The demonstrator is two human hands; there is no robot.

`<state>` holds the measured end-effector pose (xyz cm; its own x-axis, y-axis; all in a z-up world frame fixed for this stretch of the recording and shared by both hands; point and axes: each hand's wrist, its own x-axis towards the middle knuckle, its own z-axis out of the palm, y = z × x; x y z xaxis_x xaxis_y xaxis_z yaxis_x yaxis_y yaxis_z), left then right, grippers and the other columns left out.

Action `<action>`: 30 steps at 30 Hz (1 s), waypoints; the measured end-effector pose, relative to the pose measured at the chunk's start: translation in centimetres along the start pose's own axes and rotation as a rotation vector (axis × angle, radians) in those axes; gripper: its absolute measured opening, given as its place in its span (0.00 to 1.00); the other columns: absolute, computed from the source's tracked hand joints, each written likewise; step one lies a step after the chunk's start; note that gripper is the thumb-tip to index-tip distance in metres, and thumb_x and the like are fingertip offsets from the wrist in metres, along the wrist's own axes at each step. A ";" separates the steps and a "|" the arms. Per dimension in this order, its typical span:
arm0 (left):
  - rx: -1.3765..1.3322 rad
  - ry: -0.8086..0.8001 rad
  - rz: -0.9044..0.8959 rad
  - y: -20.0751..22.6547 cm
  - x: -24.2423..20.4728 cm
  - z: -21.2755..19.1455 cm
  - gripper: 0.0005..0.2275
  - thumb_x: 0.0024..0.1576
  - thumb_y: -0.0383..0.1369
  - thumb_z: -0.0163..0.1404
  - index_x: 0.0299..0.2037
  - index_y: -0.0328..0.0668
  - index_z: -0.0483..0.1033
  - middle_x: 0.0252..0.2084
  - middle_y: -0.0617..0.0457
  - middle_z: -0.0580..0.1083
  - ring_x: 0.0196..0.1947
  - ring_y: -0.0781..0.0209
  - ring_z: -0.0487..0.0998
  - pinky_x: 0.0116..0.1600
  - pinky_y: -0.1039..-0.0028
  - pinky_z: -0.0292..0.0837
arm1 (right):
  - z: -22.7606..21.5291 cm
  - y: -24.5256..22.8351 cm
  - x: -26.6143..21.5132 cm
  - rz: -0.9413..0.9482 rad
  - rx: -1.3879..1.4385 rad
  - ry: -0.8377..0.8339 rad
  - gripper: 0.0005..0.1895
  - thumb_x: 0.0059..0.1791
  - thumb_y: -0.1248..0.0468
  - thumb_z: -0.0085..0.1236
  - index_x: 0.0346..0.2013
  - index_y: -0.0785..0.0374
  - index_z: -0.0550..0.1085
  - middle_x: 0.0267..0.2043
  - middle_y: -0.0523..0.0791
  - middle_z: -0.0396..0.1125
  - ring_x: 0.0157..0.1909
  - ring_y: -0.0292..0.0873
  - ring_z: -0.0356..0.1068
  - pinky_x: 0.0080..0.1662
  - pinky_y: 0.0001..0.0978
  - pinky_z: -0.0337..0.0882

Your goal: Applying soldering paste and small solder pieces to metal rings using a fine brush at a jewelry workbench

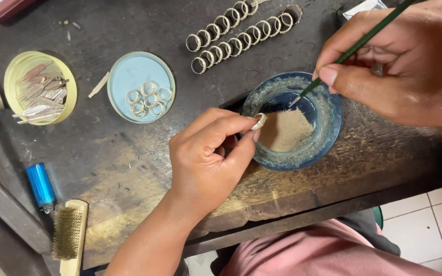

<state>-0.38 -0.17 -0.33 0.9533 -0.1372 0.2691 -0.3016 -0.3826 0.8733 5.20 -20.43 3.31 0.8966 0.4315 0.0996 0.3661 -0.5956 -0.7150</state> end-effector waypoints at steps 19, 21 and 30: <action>-0.096 -0.073 -0.306 0.0 0.2 -0.1 0.02 0.45 0.27 0.53 0.23 0.45 0.74 0.22 0.60 0.71 0.22 0.76 0.67 0.28 0.84 0.62 | -0.5 0.2 -1.7 -0.487 0.049 -0.044 0.05 0.39 0.69 0.46 0.30 0.65 0.64 0.33 0.49 0.67 0.25 0.35 0.69 0.28 0.22 0.69; -0.096 -0.076 -0.346 0.1 0.3 0.0 0.01 0.45 0.28 0.53 0.23 0.45 0.74 0.22 0.61 0.72 0.21 0.77 0.67 0.27 0.85 0.62 | -0.2 0.3 -1.7 -0.539 0.005 -0.025 0.05 0.40 0.69 0.46 0.30 0.65 0.64 0.33 0.47 0.68 0.26 0.37 0.69 0.27 0.25 0.66; -0.084 -0.094 -0.422 -0.2 0.4 0.1 0.01 0.44 0.30 0.54 0.22 0.46 0.75 0.20 0.63 0.72 0.20 0.78 0.65 0.26 0.85 0.61 | 0.1 0.0 -1.5 -0.591 -0.036 -0.027 0.05 0.40 0.69 0.46 0.30 0.65 0.65 0.32 0.47 0.68 0.27 0.39 0.69 0.25 0.26 0.64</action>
<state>0.01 -0.20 -0.40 0.9858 -0.0694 -0.1530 0.1198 -0.3478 0.9299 3.87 -20.98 3.06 0.5314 0.7138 0.4562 0.8102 -0.2710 -0.5197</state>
